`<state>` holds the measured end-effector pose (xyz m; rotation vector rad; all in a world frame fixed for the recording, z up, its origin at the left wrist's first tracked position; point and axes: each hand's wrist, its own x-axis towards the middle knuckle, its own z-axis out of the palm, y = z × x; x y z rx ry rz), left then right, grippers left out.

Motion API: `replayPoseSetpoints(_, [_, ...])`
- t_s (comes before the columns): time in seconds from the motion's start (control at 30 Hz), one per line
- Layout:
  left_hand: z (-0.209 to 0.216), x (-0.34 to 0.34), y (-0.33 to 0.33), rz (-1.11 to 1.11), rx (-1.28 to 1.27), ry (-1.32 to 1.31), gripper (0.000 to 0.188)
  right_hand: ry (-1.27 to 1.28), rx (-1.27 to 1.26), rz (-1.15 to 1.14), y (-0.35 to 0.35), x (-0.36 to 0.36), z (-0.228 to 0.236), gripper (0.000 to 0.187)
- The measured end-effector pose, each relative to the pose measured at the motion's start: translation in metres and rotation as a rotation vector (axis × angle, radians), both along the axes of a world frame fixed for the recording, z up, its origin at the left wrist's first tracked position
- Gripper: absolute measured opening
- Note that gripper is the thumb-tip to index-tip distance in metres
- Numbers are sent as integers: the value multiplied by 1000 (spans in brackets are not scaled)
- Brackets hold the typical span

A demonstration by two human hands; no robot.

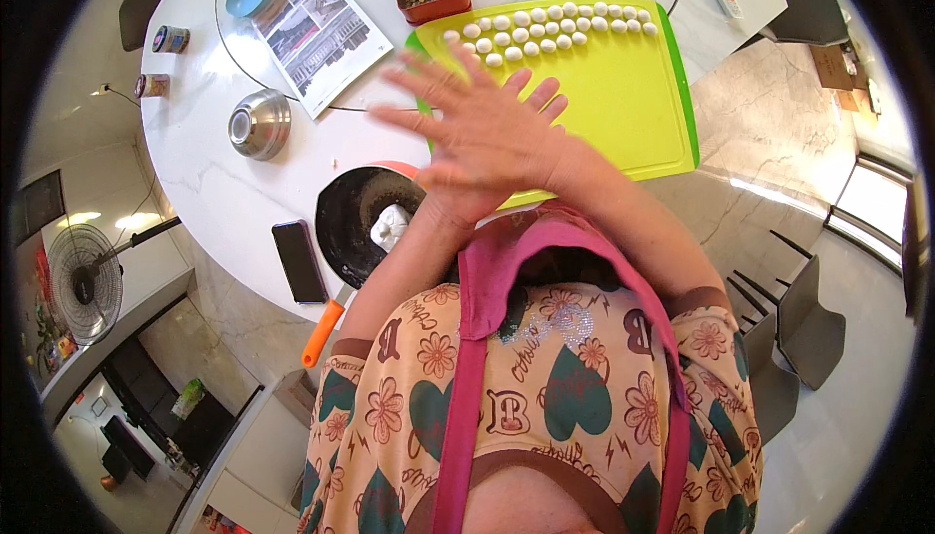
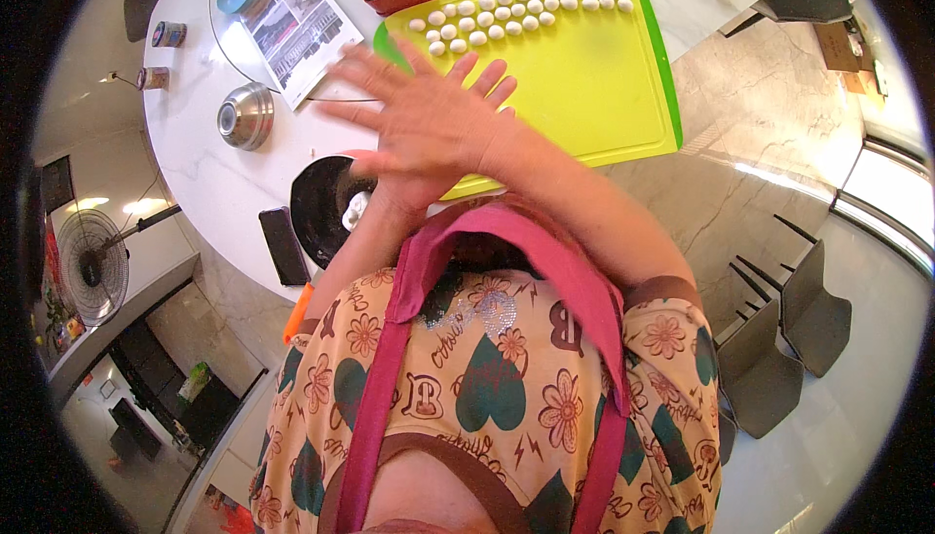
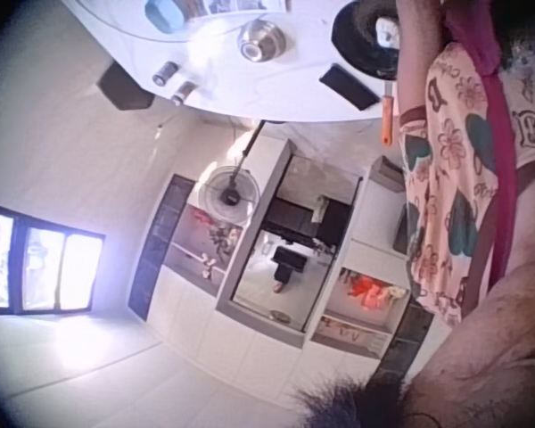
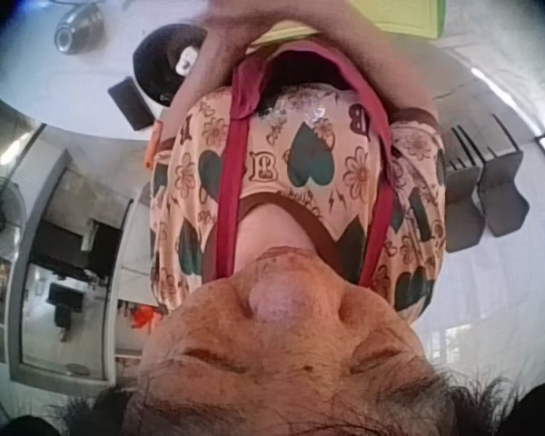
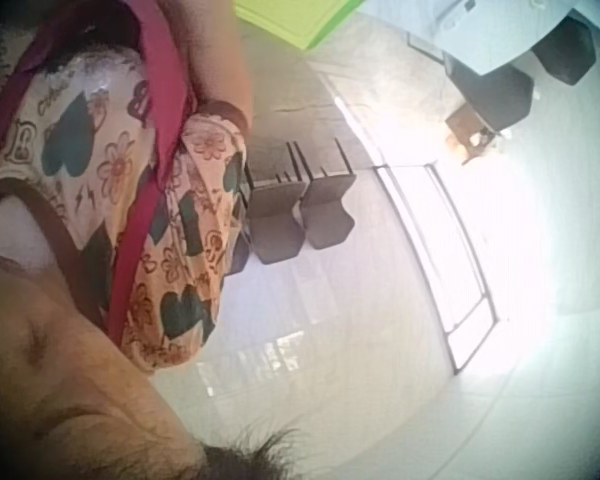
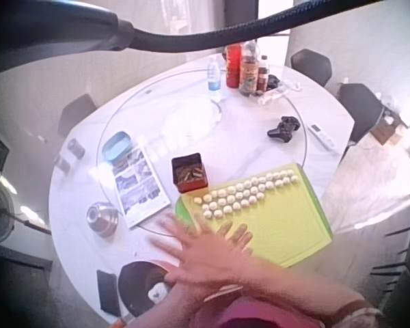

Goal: The person repeatedly pinches small portions of white dough from a larger mass in a pan, rolls them into uniform balls between the palms, and places them in rows on a green cutting board. The process continues throughout the clip with consistent hand motions.

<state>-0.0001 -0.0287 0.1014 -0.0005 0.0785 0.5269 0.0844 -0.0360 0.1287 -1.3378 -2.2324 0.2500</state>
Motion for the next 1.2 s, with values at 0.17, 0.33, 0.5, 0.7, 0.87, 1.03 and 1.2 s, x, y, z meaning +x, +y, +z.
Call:
replayPoseSetpoints(0.17, [14,-6,-4,-75,44,219,73,203,28,-39,9,43,22,61])
replayPoseSetpoints(0.33, [-6,-4,-8,-70,-124,-276,79,-15,98,-20,4,31,32,61])
replayPoseSetpoints(0.5, [0,7,-20,-25,85,150,88,-14,-11,186,-19,-7,13,69])
replayPoseSetpoints(0.7, [4,7,-6,85,143,233,87,-65,11,-7,-9,14,0,67])
replayPoseSetpoints(0.87, [-1,3,-8,19,119,223,92,96,3,127,-9,-14,13,63])
replayPoseSetpoints(1.03, [-2,5,-9,41,166,259,91,-2,-25,134,-11,2,11,63])
replayPoseSetpoints(1.2, [-8,3,-15,11,98,171,81,12,4,84,0,-8,3,64])
